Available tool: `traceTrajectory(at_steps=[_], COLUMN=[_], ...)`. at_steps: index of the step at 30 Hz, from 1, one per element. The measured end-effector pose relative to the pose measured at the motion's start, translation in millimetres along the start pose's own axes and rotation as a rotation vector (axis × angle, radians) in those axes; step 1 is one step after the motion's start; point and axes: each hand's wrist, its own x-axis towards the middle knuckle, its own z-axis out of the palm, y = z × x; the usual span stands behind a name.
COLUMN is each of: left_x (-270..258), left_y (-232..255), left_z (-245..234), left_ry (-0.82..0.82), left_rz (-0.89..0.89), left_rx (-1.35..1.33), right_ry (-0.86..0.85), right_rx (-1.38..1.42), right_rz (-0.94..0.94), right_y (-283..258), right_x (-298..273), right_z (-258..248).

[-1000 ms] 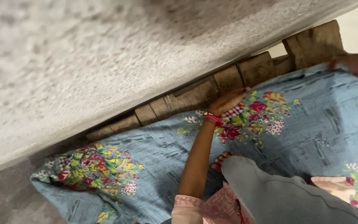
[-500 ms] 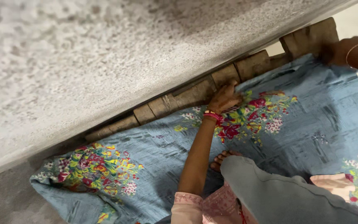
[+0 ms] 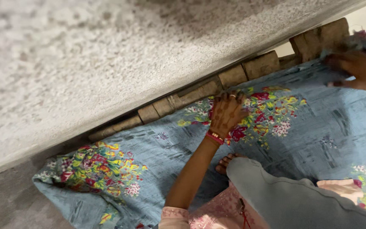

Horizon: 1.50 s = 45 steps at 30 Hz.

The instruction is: The person spreads a bedsheet over a bed frame with another person, tucks the edges into the sides, and smooths the surface by hand.

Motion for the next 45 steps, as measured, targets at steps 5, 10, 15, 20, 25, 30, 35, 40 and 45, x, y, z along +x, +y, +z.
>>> traceTrajectory(at_steps=[5,10,15,20,25,30,35,40,45], left_x=[-5,33,44,27,35,17,18,20,24], left_y=[-24,-63,-112,-151,-155,-102,-70,-62,-62], left_z=[37,-10,-26,29,39,31,16,7,3], left_ry=[0.089,-0.515,-0.439,-0.056,-0.04,0.441,0.538,0.566,0.611], left_rz=[-0.178,-0.133,-0.316,-0.287,-0.38,-0.342,-0.346,-0.333,-0.359], left_rx=[-0.045,-0.279,-0.314,-0.244,-0.398,-0.074,0.205,0.322,0.215], right_ry=[-0.073,-0.203,-0.21,-0.106,-0.15,-0.007,0.407,0.925,0.623], right_rx=[-0.053,-0.046,-0.188,-0.423,0.122,0.387,0.322,-0.235,0.558], right_rz=[0.083,0.332,0.382,0.155,0.287,0.377,0.757,0.474,0.097], right_y=[18,49,31,33,51,56,-13,-60,-90], right_x=[11,65,92,98,119,111,115,122,147], right_z=[19,16,-39,-34,-10,4,2,6,8])
